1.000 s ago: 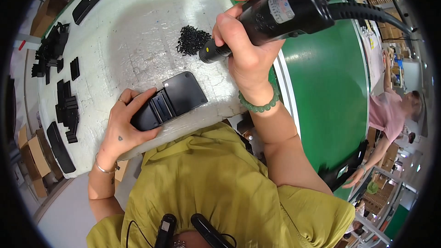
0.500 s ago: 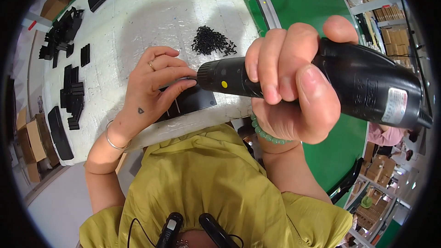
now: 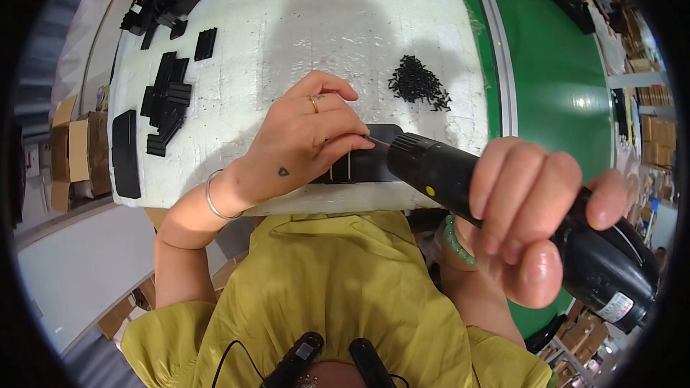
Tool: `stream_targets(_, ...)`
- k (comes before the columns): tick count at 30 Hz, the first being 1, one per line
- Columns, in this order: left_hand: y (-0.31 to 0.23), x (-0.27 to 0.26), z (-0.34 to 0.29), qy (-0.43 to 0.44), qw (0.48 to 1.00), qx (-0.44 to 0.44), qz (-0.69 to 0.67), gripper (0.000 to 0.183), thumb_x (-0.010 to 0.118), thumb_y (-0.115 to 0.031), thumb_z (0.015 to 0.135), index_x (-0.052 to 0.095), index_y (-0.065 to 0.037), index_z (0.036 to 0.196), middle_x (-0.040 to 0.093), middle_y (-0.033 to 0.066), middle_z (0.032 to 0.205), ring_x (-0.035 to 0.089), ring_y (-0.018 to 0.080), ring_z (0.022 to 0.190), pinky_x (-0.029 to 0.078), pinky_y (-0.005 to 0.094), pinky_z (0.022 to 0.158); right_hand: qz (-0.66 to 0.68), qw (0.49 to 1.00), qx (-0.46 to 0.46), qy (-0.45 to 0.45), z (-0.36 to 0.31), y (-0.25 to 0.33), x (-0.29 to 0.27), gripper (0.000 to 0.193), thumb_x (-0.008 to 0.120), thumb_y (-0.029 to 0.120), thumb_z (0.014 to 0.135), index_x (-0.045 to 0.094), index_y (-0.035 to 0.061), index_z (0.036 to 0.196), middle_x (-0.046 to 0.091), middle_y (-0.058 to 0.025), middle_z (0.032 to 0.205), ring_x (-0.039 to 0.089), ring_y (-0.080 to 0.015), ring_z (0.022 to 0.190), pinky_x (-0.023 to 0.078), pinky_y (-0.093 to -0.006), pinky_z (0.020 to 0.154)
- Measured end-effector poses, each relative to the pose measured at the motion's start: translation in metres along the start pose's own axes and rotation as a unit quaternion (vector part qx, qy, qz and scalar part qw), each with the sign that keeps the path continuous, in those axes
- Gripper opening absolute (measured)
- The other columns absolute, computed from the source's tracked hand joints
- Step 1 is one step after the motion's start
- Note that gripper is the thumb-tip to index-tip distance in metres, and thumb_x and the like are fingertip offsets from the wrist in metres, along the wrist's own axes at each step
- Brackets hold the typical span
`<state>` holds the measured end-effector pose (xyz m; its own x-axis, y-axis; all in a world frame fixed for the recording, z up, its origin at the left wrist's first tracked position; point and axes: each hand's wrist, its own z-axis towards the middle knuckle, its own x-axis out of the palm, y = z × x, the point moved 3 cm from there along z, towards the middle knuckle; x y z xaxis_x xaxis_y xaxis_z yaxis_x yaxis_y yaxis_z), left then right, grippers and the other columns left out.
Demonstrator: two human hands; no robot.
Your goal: Assembling plastic components by inserting screws into a housing using an electric screwdriver.
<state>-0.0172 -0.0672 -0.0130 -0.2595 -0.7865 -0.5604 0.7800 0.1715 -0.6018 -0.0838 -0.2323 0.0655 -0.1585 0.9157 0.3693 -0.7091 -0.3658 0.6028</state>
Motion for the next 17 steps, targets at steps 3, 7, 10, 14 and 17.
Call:
stream_targets(3, 0.0, -0.005, -0.003, -0.005, 1.0, -0.011, -0.024, 0.014, 0.075, -0.008, 0.067, 0.064, -0.005, 0.075, 0.056, 0.0045, 0.065, 0.057, 0.027, 0.084, 0.048, 0.0346, 0.071, 0.023, 1.0, 0.013, 0.014, 0.004, -0.002, 0.003, 0.031, 0.056, 0.009, 0.074, 0.047, 0.0089, 0.104, 0.046, 0.0083, 0.059, 0.043, -0.0023, 0.05, 0.036, -0.0174, 0.055)
stream_targets(7, -0.003, -0.006, -0.006, -0.01, 0.999, -0.009, -0.034, 0.015, 0.075, -0.008, 0.068, 0.064, -0.005, 0.077, 0.057, 0.005, 0.067, 0.057, 0.027, 0.082, 0.048, 0.0338, 0.07, 0.015, 1.0, 0.021, 0.016, 0.004, -0.002, 0.005, 0.032, 0.059, 0.009, 0.072, 0.047, 0.0099, 0.102, 0.046, 0.0086, 0.058, 0.044, -0.0024, 0.049, 0.037, -0.0168, 0.055)
stream_targets(10, -0.005, -0.006, -0.008, -0.016, 0.999, 0.016, -0.024, 0.016, 0.075, -0.006, 0.066, 0.064, -0.005, 0.078, 0.058, 0.0056, 0.069, 0.058, 0.0269, 0.082, 0.048, 0.033, 0.067, 0.024, 0.999, 0.025, 0.011, 0.003, -0.003, 0.008, 0.033, 0.06, 0.007, 0.072, 0.047, 0.0106, 0.102, 0.048, 0.0088, 0.057, 0.045, -0.0022, 0.048, 0.037, -0.0168, 0.054)
stream_targets(14, -0.009, -0.008, -0.014, -0.021, 0.999, 0.028, -0.012, 0.02, 0.075, -0.005, 0.064, 0.065, -0.005, 0.08, 0.059, 0.0058, 0.071, 0.059, 0.0265, 0.082, 0.049, 0.0323, 0.064, 0.014, 1.0, 0.012, 0.008, -0.001, -0.004, 0.017, 0.034, 0.064, 0.008, 0.074, 0.047, 0.0116, 0.103, 0.05, 0.0084, 0.056, 0.048, -0.0016, 0.048, 0.041, -0.0168, 0.054)
stream_targets(17, -0.013, -0.019, -0.019, -0.029, 1.0, -0.008, 0.005, 0.027, 0.075, -0.001, 0.063, 0.066, -0.006, 0.087, 0.062, 0.0069, 0.078, 0.061, 0.0258, 0.085, 0.05, 0.0318, 0.065, 0.053, 0.996, -0.003, 0.068, 0.001, -0.004, 0.015, 0.039, 0.066, 0.01, 0.073, 0.047, 0.0111, 0.108, 0.054, 0.0084, 0.059, 0.053, -0.0015, 0.051, 0.046, -0.0168, 0.059)
